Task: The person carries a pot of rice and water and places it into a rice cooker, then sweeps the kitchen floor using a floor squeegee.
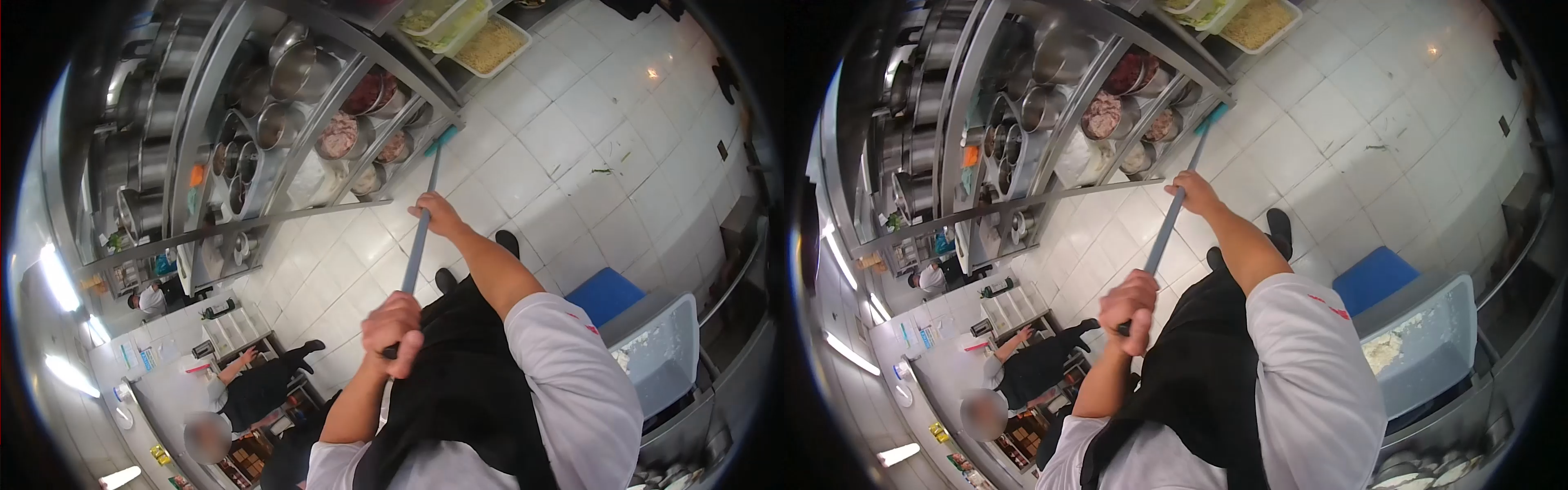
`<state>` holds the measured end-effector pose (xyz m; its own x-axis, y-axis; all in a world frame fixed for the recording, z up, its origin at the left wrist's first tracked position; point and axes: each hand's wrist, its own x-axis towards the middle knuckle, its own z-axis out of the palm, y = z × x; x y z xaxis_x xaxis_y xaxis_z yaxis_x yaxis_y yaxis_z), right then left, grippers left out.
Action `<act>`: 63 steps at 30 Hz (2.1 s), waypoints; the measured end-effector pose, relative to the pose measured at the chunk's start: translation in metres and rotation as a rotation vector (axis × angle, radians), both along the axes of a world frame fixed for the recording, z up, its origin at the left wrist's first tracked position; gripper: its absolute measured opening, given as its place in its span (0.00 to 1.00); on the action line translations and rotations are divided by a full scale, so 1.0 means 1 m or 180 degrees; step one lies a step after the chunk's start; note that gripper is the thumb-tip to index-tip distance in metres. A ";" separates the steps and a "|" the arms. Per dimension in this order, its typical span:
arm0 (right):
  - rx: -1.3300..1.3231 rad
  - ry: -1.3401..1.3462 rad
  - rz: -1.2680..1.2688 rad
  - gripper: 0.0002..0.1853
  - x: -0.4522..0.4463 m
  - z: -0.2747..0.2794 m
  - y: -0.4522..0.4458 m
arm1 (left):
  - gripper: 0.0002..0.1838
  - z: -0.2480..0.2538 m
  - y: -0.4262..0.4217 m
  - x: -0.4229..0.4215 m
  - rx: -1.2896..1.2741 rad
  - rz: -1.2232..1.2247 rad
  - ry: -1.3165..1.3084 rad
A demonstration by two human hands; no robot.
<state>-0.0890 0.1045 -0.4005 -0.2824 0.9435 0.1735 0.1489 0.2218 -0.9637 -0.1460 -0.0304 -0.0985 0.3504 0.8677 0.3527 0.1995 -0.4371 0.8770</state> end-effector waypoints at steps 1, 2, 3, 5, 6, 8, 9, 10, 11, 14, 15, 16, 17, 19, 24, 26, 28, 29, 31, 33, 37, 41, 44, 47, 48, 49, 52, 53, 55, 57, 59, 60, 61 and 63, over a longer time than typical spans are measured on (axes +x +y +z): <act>0.0029 0.0025 0.0020 0.16 -0.008 0.015 -0.010 | 0.09 0.017 0.002 -0.007 -0.0080 0.0033 -0.0096; -0.0231 -0.0126 -0.0121 0.16 -0.016 0.031 -0.020 | 0.10 0.036 0.007 -0.015 -0.0143 0.0063 -0.0195; -0.0506 -0.0292 -0.0240 0.16 -0.023 0.046 -0.032 | 0.13 0.055 -0.003 -0.030 -0.0315 0.0529 -0.0221; -0.0313 -0.0291 -0.0362 0.16 -0.034 0.095 -0.051 | 0.18 0.096 -0.019 -0.053 -0.0202 0.0810 -0.0588; -0.0084 -0.0188 -0.0497 0.16 -0.041 0.108 -0.056 | 0.20 0.115 -0.019 -0.057 0.0073 0.0589 -0.0905; -0.0020 -0.0087 -0.0291 0.16 -0.046 0.128 -0.049 | 0.21 0.139 -0.030 -0.057 0.0210 0.0690 -0.0897; 0.0048 0.0013 -0.0060 0.16 -0.044 0.128 -0.049 | 0.23 0.134 -0.032 -0.053 0.0311 0.0652 -0.0763; 0.0182 0.0069 -0.0154 0.16 -0.049 0.106 -0.039 | 0.21 0.115 -0.033 -0.046 0.0368 0.0781 -0.0657; 0.0152 0.0199 0.0086 0.17 -0.050 0.075 -0.023 | 0.14 0.097 -0.032 -0.041 0.0072 0.1191 0.0302; 0.0339 -0.0663 0.0603 0.18 -0.010 0.024 -0.007 | 0.17 0.022 -0.006 -0.008 0.0263 0.1062 -0.0389; 0.0375 -0.0648 0.0612 0.18 -0.006 0.031 -0.008 | 0.17 0.022 -0.011 -0.011 0.0235 0.1221 -0.0666; 0.0242 -0.0607 0.0358 0.18 0.002 0.041 -0.023 | 0.18 0.023 -0.022 -0.014 0.0185 0.1403 -0.0958; 0.0112 -0.0581 0.0147 0.18 0.008 0.051 -0.034 | 0.18 0.033 -0.025 -0.018 0.0268 0.1542 -0.1268; 0.0148 -0.0401 -0.0007 0.18 -0.010 0.077 -0.058 | 0.18 0.074 -0.044 -0.033 0.0238 0.1738 -0.1554; 0.0463 0.0377 0.1604 0.21 -0.068 0.148 -0.065 | 0.19 0.188 -0.029 -0.077 0.0281 -0.0512 -0.0225; 0.0307 0.0653 0.1714 0.22 -0.097 0.140 -0.074 | 0.21 0.175 -0.024 -0.051 0.0097 0.0072 0.0134; 0.0166 0.0953 0.1796 0.23 -0.115 0.095 -0.079 | 0.19 0.138 -0.009 -0.040 -0.0351 0.0926 0.1199; 0.0135 0.0772 0.2005 0.23 -0.117 0.055 -0.079 | 0.18 0.105 0.003 -0.046 -0.0807 0.0346 0.1373; -0.0067 0.0421 0.2169 0.23 -0.096 0.028 -0.087 | 0.16 0.071 0.012 -0.045 -0.0983 -0.0013 0.0786; -0.0103 0.0257 0.1945 0.22 -0.050 0.037 -0.081 | 0.17 0.086 0.013 -0.039 -0.0761 0.0179 -0.0133; 0.0108 0.0182 0.1412 0.20 0.028 0.069 -0.044 | 0.21 0.103 0.017 -0.037 -0.0478 0.0312 -0.1152; 0.0306 -0.0080 0.0352 0.04 0.039 0.101 -0.031 | 0.21 0.137 0.022 -0.059 -0.0073 0.0081 -0.1177; 0.0232 0.0535 0.0246 0.04 -0.006 0.147 -0.046 | 0.19 0.206 0.034 -0.059 -0.0198 -0.0119 -0.1034; -0.0211 0.0098 0.0775 0.09 -0.023 0.151 -0.053 | 0.19 0.199 0.054 -0.046 -0.0230 -0.0538 -0.0779; -0.0309 0.0010 0.0888 0.09 -0.028 0.127 -0.055 | 0.18 0.175 0.062 -0.037 -0.0104 -0.0575 -0.0525; -0.0290 0.0053 0.0750 0.08 -0.026 0.096 -0.058 | 0.19 0.151 0.064 -0.021 -0.0136 -0.0268 -0.0491; -0.0527 -0.0392 0.0615 0.06 0.032 0.053 -0.043 | 0.22 0.087 0.069 -0.009 -0.0375 -0.0263 -0.0925; -0.0299 -0.0262 0.0435 0.09 0.051 0.052 -0.039 | 0.22 0.077 0.066 -0.008 -0.0306 -0.0272 -0.1059; -0.0092 -0.0186 0.0203 0.13 0.068 0.046 -0.021 | 0.22 0.058 0.065 -0.013 -0.0121 -0.0347 -0.1346; -0.0236 -0.0771 -0.0314 0.04 0.071 0.045 0.000 | 0.21 0.045 0.078 -0.028 -0.0142 -0.0326 -0.1441; 0.0012 -0.0772 -0.0819 0.04 0.050 0.054 0.026 | 0.21 0.047 0.103 -0.048 -0.0056 -0.0329 -0.1675; 0.0140 -0.0752 -0.1247 0.04 0.039 0.062 0.031 | 0.20 0.054 0.116 -0.067 0.0051 -0.0500 -0.1664; 0.0161 -0.0395 -0.1307 0.08 0.021 0.070 0.038 | 0.19 0.069 0.130 -0.087 0.0142 -0.0795 -0.1616; 0.0044 -0.0084 -0.1621 0.08 -0.019 0.127 0.045 | 0.16 0.122 0.161 -0.118 0.0360 -0.1390 -0.1374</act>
<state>-0.1078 0.1493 -0.2737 0.2083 0.9602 0.1859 0.2657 0.1273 -0.9556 -0.2636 0.1303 0.0234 0.4697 0.6255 0.6230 -0.3806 -0.4933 0.7822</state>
